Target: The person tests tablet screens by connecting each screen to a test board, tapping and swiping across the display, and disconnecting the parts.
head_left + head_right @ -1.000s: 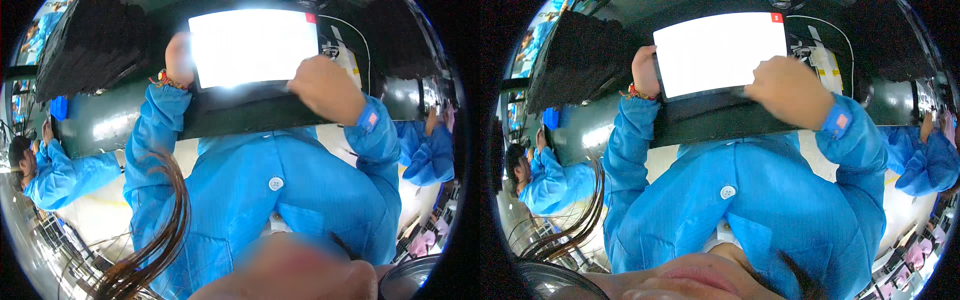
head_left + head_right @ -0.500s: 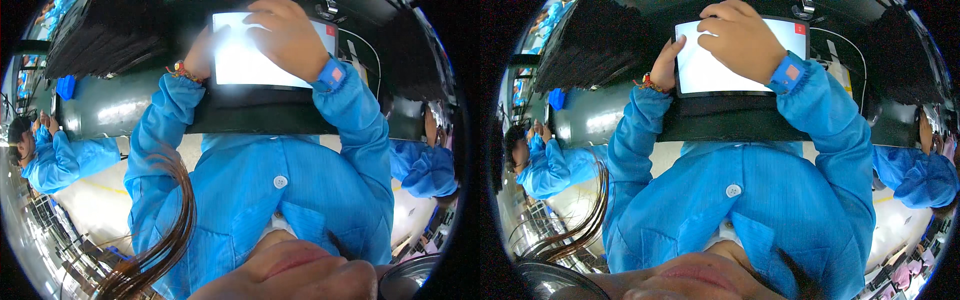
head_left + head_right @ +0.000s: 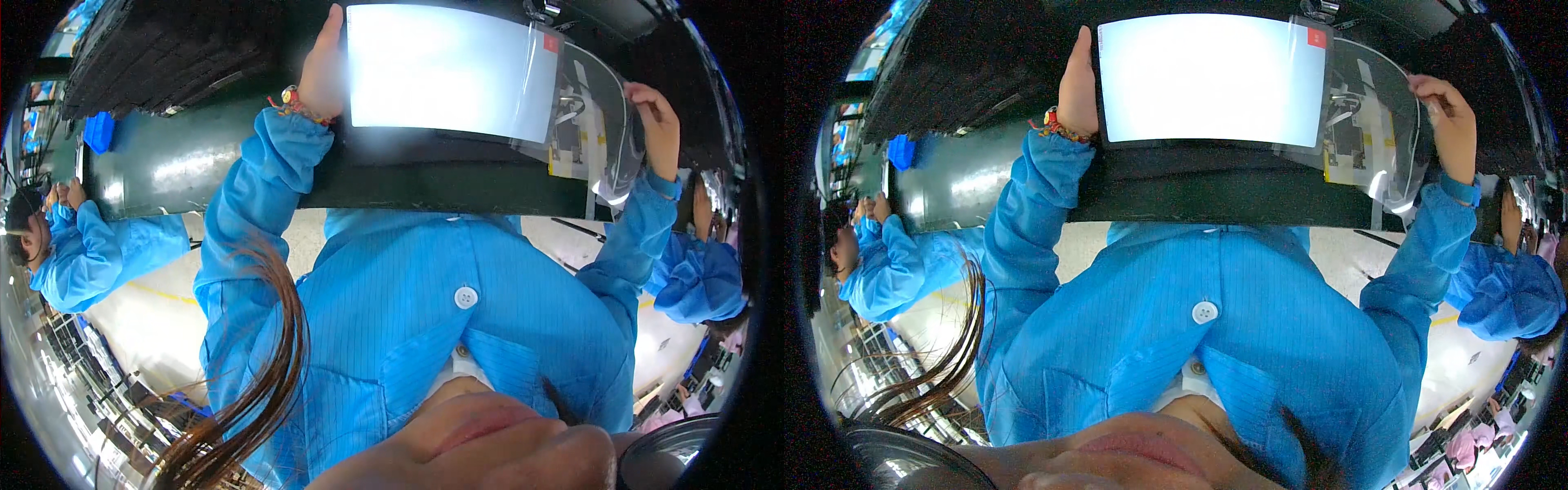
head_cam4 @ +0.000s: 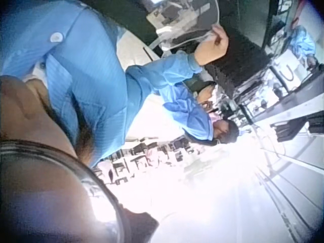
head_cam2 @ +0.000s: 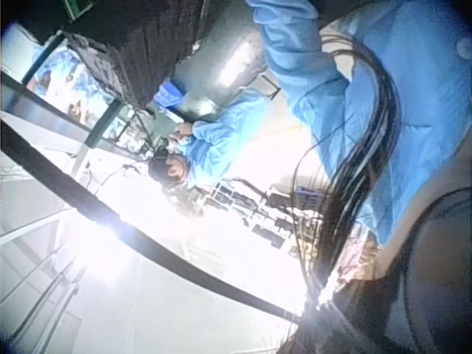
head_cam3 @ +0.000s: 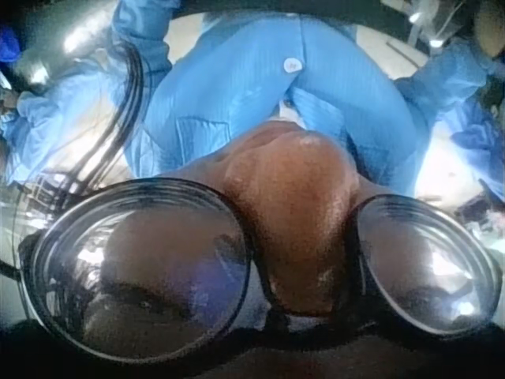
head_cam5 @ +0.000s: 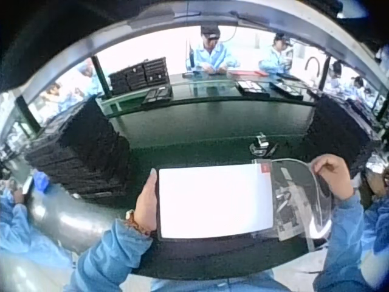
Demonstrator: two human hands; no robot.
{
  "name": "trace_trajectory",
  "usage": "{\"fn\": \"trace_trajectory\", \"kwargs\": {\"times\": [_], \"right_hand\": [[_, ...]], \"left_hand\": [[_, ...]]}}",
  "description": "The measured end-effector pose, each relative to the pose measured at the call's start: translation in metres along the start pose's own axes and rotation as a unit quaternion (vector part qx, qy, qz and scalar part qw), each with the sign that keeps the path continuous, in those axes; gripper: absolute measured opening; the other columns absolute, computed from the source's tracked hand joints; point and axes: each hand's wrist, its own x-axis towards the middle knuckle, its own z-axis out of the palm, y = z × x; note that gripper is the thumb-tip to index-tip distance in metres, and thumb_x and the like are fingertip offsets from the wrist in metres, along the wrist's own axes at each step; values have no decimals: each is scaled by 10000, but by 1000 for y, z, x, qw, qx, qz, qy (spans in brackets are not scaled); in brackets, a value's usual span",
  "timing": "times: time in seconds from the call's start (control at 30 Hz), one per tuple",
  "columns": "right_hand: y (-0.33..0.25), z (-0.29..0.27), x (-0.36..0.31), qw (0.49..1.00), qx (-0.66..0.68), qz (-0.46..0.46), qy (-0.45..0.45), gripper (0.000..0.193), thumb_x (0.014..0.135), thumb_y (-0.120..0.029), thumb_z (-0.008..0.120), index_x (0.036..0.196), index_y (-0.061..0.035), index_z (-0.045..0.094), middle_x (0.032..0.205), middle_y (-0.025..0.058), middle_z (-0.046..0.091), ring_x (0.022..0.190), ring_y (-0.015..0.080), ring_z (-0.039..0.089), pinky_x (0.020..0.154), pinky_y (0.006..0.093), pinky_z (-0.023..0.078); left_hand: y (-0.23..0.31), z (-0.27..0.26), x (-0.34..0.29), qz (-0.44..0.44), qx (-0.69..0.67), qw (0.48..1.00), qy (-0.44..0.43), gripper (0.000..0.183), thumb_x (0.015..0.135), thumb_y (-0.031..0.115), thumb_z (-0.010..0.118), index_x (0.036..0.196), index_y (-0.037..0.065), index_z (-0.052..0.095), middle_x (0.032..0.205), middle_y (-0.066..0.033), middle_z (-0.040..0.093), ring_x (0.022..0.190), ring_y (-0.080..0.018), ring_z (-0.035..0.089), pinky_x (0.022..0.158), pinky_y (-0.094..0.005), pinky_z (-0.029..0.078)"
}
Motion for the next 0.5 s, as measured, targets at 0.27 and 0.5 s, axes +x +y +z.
{"fn": "trace_trajectory", "kwargs": {"times": [0.27,0.5], "right_hand": [[-1,-2,-26,984,177,10,-12,120,891,36,485,936,-10,586,1083,133,603,913,174,573,863,306,441],[-64,50,-26,977,192,-41,-78,165,866,25,520,997,-6,614,1118,128,589,876,178,584,816,299,456]], "left_hand": [[0,5,-7,36,2,999,5,537,960,486,347,1244,61,509,1152,-99,600,1025,-222,596,856,-385,497],[12,18,-8,-17,-116,989,-94,594,963,476,329,1265,-16,470,1229,-185,543,1117,-316,532,972,-390,414]]}}
